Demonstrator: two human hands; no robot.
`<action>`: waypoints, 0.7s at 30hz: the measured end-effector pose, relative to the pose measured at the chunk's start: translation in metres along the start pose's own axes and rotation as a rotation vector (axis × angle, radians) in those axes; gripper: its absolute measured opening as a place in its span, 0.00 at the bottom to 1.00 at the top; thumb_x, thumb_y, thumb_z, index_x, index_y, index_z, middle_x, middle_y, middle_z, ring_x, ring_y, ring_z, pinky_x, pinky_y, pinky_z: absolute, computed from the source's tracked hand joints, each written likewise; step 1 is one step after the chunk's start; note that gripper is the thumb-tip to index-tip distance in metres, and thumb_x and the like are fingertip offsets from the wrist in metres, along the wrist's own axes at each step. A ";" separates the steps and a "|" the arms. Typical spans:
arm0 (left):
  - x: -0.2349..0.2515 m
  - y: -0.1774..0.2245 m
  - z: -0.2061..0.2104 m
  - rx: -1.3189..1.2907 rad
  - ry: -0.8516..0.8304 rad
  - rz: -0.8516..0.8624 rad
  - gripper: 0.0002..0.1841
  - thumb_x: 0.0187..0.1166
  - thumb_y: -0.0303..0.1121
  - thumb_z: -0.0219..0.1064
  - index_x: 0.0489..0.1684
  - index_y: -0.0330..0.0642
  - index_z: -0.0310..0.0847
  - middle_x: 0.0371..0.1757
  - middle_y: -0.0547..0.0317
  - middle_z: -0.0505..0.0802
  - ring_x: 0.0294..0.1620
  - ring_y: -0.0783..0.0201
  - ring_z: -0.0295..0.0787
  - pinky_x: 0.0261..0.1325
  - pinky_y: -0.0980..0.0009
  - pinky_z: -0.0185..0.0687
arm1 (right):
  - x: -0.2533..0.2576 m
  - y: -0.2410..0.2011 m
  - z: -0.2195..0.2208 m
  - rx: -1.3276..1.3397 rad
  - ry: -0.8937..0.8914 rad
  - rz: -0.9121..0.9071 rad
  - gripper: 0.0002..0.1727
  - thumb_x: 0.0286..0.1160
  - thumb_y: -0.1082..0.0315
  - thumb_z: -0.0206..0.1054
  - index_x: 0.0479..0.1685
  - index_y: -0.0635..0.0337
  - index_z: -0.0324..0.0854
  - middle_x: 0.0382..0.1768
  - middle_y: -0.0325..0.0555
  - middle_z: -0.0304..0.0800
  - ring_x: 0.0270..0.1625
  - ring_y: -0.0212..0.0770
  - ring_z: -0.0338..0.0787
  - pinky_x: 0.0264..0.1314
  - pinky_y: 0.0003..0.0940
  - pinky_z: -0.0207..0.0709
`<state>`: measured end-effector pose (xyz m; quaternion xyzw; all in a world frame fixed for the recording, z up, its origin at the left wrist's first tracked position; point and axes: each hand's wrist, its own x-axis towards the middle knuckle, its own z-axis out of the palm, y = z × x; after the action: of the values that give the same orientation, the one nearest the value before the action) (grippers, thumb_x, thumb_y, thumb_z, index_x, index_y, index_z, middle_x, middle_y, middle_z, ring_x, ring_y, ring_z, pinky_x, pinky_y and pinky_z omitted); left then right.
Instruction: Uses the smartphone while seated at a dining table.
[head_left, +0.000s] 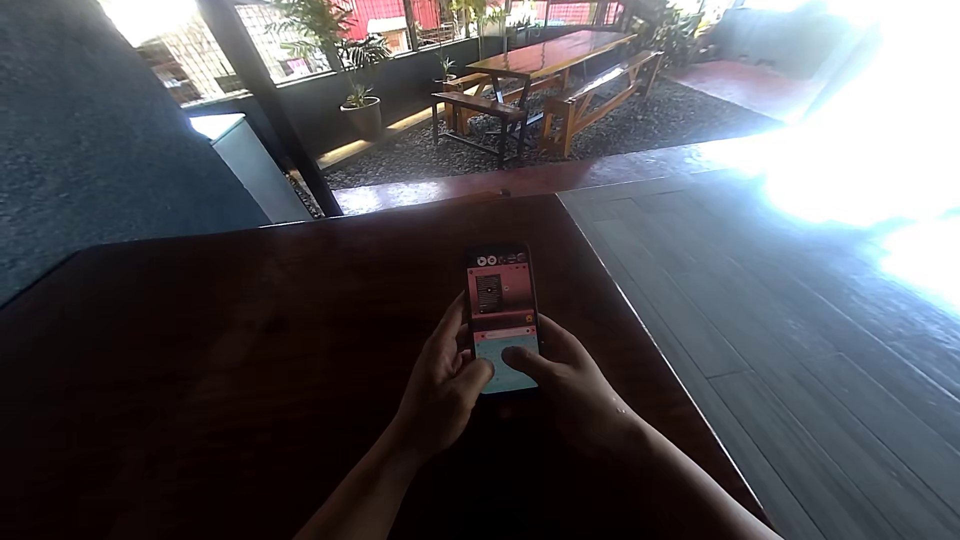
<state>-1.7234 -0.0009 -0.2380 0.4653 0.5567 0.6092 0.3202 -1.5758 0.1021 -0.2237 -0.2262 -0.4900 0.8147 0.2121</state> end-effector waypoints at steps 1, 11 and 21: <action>0.000 -0.001 0.000 0.018 0.005 0.003 0.40 0.72 0.21 0.58 0.91 0.55 0.57 0.68 0.57 0.89 0.65 0.59 0.89 0.64 0.63 0.89 | 0.001 0.001 0.000 -0.012 0.007 -0.009 0.17 0.81 0.75 0.65 0.68 0.60 0.77 0.49 0.62 0.91 0.44 0.54 0.96 0.38 0.46 0.94; 0.000 -0.001 0.002 0.002 0.099 -0.002 0.32 0.76 0.25 0.58 0.86 0.52 0.65 0.64 0.54 0.91 0.62 0.56 0.91 0.62 0.62 0.91 | -0.002 -0.003 -0.001 -0.016 -0.103 0.026 0.25 0.75 0.83 0.55 0.73 0.60 0.72 0.56 0.62 0.89 0.50 0.55 0.95 0.47 0.49 0.94; -0.002 -0.003 0.005 0.005 0.156 -0.011 0.30 0.78 0.26 0.62 0.83 0.51 0.66 0.60 0.53 0.92 0.56 0.56 0.93 0.56 0.64 0.93 | -0.002 -0.002 0.000 -0.026 -0.125 0.027 0.25 0.74 0.82 0.57 0.72 0.59 0.72 0.55 0.61 0.88 0.51 0.54 0.95 0.50 0.49 0.94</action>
<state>-1.7188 -0.0002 -0.2411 0.4141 0.5842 0.6403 0.2780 -1.5741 0.1021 -0.2221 -0.1844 -0.5098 0.8235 0.1671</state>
